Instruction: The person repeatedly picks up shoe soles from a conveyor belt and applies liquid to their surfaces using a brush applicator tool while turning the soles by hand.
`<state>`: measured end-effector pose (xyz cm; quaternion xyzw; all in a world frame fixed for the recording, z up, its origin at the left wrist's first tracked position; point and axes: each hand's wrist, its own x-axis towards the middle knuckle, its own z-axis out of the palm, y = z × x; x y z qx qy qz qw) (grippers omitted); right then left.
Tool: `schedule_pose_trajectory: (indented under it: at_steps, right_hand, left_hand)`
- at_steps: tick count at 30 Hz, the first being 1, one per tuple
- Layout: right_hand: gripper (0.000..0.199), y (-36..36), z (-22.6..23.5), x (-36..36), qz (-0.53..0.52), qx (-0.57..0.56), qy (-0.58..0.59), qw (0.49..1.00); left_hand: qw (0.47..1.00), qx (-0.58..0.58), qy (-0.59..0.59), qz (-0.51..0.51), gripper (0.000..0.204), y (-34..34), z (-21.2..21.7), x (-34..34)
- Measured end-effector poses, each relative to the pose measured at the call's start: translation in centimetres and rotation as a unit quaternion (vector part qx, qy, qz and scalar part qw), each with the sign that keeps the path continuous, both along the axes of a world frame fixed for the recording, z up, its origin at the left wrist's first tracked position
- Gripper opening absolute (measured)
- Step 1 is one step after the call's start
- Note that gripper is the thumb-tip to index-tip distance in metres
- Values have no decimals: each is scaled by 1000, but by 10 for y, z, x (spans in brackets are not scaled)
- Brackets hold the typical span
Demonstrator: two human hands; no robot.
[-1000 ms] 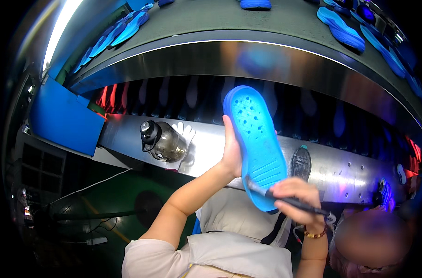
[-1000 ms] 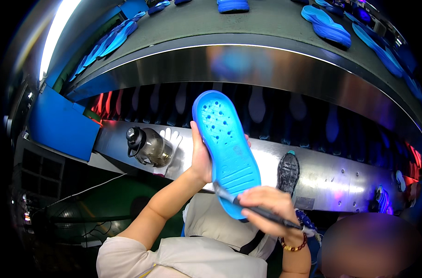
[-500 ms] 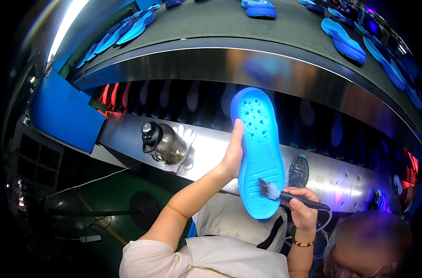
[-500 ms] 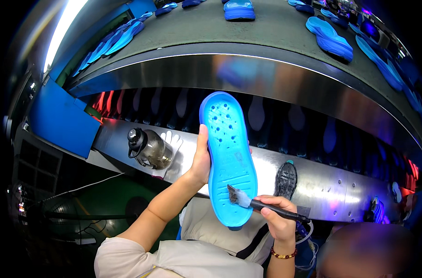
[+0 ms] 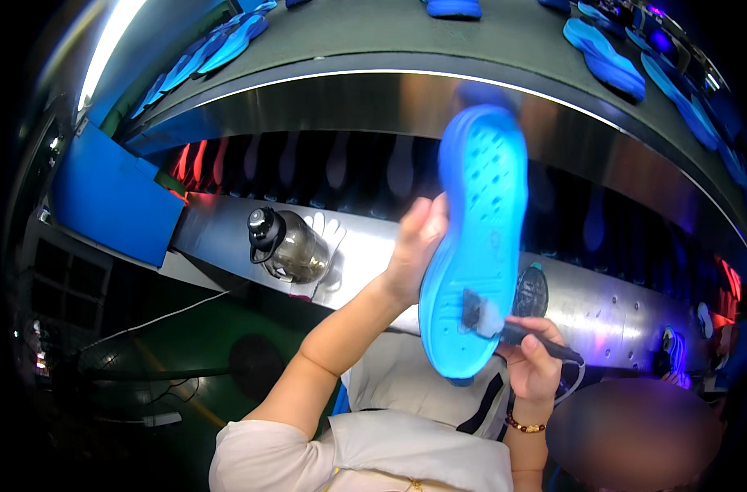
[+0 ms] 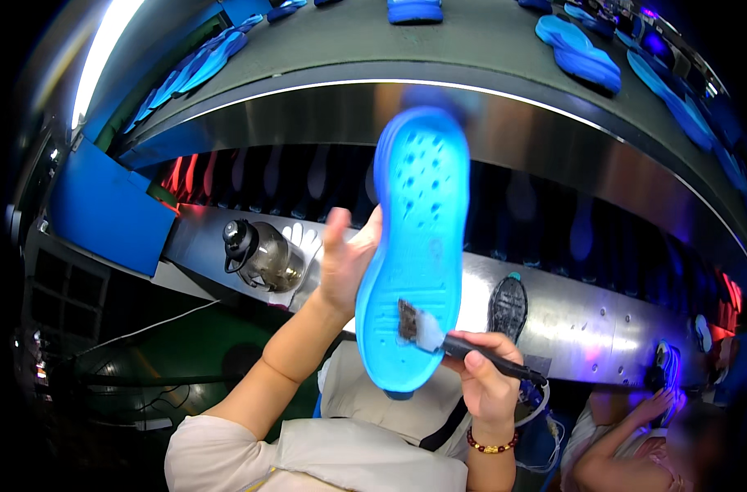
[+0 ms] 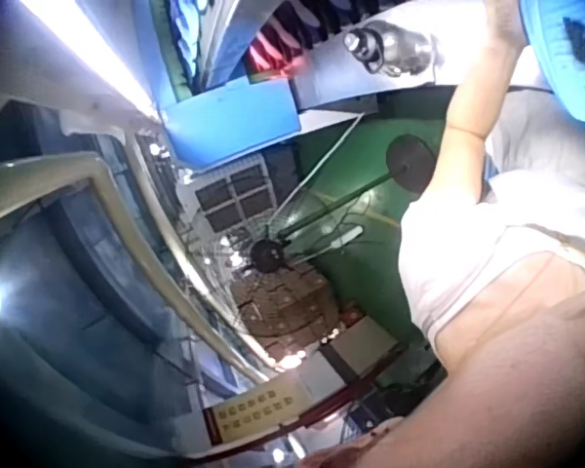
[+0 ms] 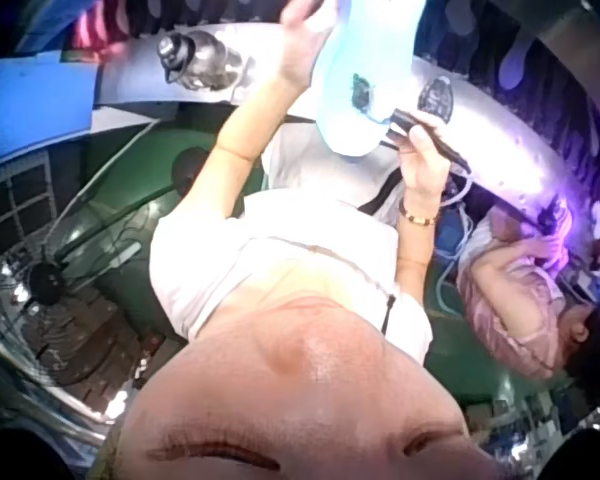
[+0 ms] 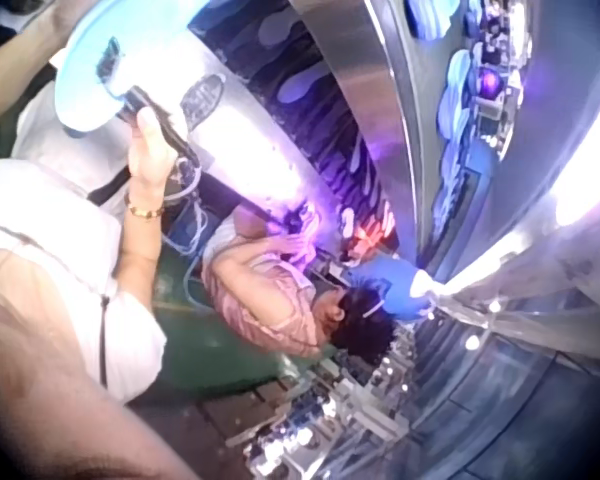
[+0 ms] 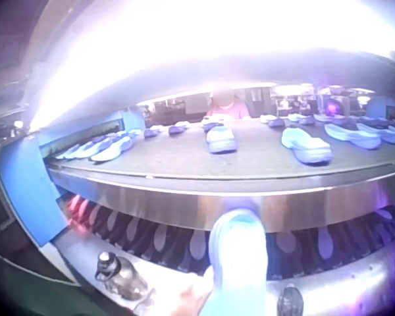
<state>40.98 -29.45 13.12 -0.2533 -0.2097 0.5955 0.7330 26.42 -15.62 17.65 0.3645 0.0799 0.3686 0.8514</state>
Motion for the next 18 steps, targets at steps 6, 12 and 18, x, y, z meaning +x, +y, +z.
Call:
schedule_pose_trajectory:
  at_steps: [6,12,18]
  right_hand:
    - [20,5,14,-9,-77,54,-278,956]
    - [22,7,34,-10,-45,144,-384,911]
    - [25,11,48,-9,7,169,-448,878]
  left_hand:
    - [999,-36,-7,16,104,-37,-28,-5]
    - [983,-113,-138,51,74,-25,-27,-3]
    - [971,-105,-214,-9,72,-15,-16,1]
